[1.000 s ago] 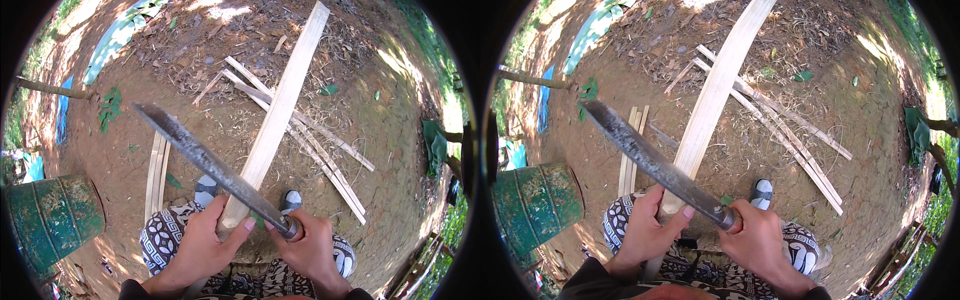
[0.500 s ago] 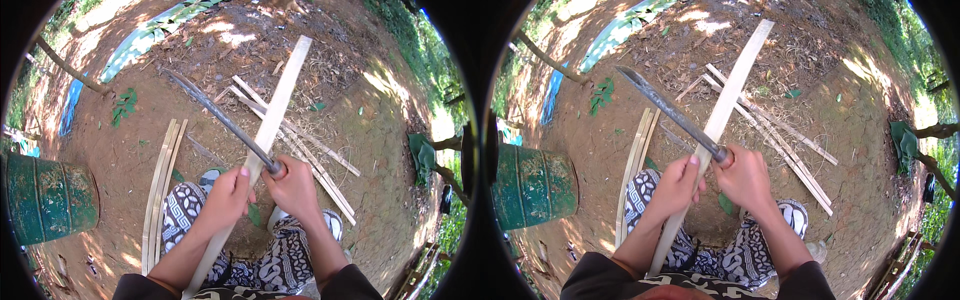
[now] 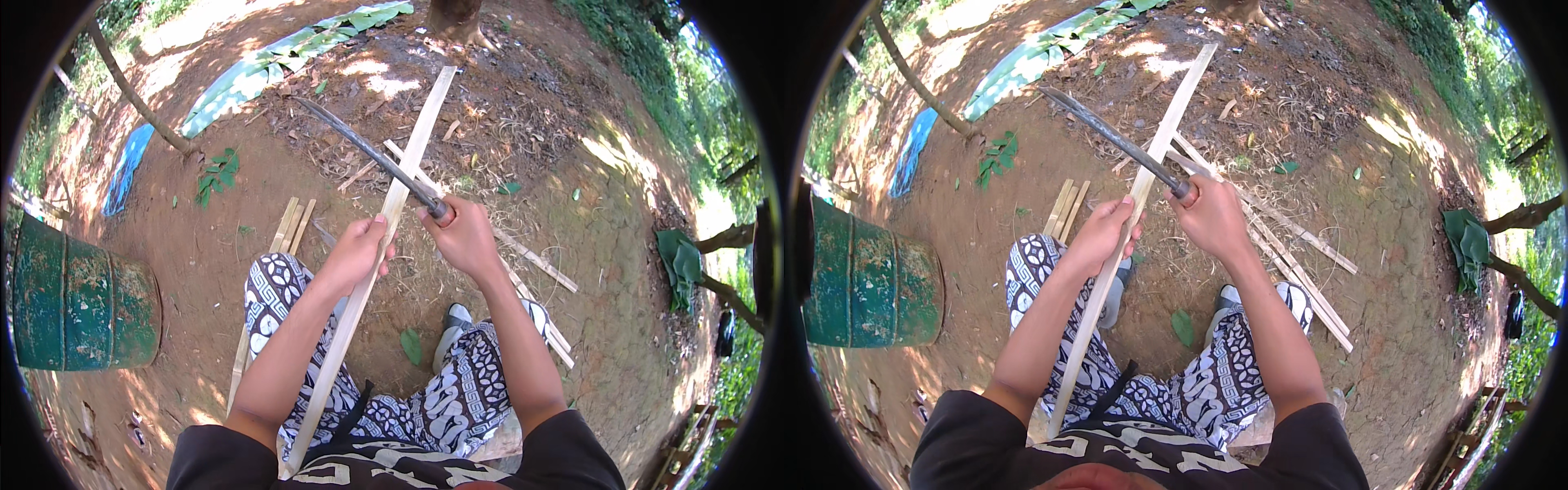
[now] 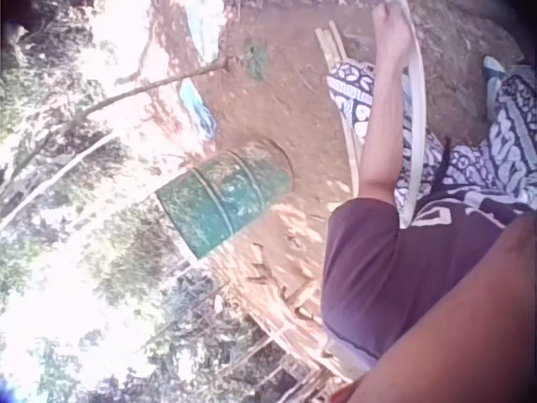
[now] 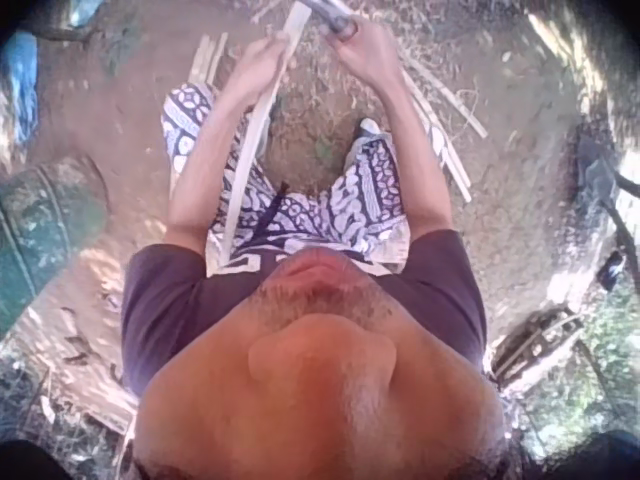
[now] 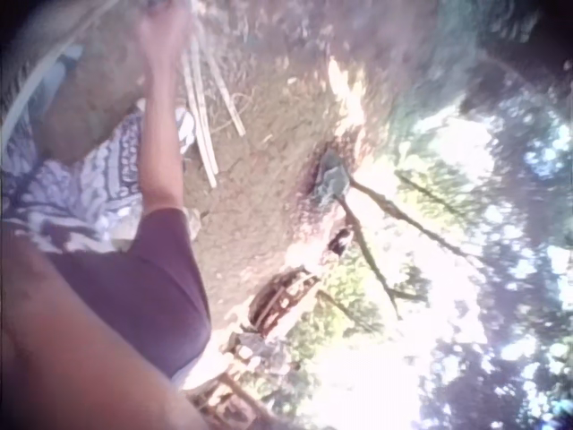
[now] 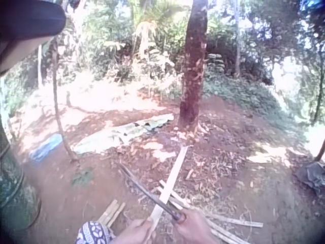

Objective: The person uses a machete to shave and smooth a long piece of bamboo, holding the stick with one hand and carving thin layers off with the other.

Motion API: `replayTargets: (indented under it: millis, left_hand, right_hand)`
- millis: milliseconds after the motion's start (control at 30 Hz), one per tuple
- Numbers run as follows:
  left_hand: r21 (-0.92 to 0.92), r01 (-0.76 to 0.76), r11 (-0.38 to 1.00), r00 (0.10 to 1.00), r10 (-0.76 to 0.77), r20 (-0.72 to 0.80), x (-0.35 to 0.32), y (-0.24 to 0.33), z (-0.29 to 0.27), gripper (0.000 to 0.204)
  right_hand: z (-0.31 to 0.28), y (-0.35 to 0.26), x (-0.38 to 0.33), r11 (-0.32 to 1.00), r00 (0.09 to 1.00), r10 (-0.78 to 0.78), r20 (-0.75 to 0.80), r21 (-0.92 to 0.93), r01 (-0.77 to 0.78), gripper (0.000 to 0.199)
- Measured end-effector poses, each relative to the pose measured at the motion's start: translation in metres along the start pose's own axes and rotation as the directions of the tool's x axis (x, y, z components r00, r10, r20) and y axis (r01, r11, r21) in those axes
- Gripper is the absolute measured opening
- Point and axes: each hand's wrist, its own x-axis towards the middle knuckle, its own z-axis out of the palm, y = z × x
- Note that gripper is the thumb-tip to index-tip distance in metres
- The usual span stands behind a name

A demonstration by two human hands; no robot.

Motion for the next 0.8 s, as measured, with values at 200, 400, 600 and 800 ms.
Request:
replayTargets:
  millis: [200, 400, 600, 800]
  left_hand:
    - [-0.068, 0.058, 0.996, 0.998, -0.057, 0.017, -0.018, 0.005, 0.008, 0.036]
    - [-0.138, 0.073, 0.988, 0.991, -0.056, 0.125, -0.027, 0.005, 0.023, 0.033]
    - [-0.158, -0.022, 0.987, 0.959, 0.065, 0.276, -0.042, -0.024, -0.006, 0.032]
    - [-0.225, -0.026, 0.974, 0.95, 0.094, 0.297, -0.041, -0.036, -0.006, 0.028]
  right_hand:
    - [0.011, 0.003, -0.006, 0.989, 0.989, -0.142, -0.043, -0.033, 0.141, 0.03]
    - [0.011, 0.004, -0.009, 0.97, 0.969, -0.241, -0.056, 0.02, 0.242, 0.009]
    - [0.018, 0.009, -0.018, 0.981, 0.984, -0.176, 0.01, -0.076, 0.176, 0.011]
    - [0.014, 0.012, -0.035, 0.985, 0.988, -0.14, 0.072, -0.092, 0.146, 0.021]
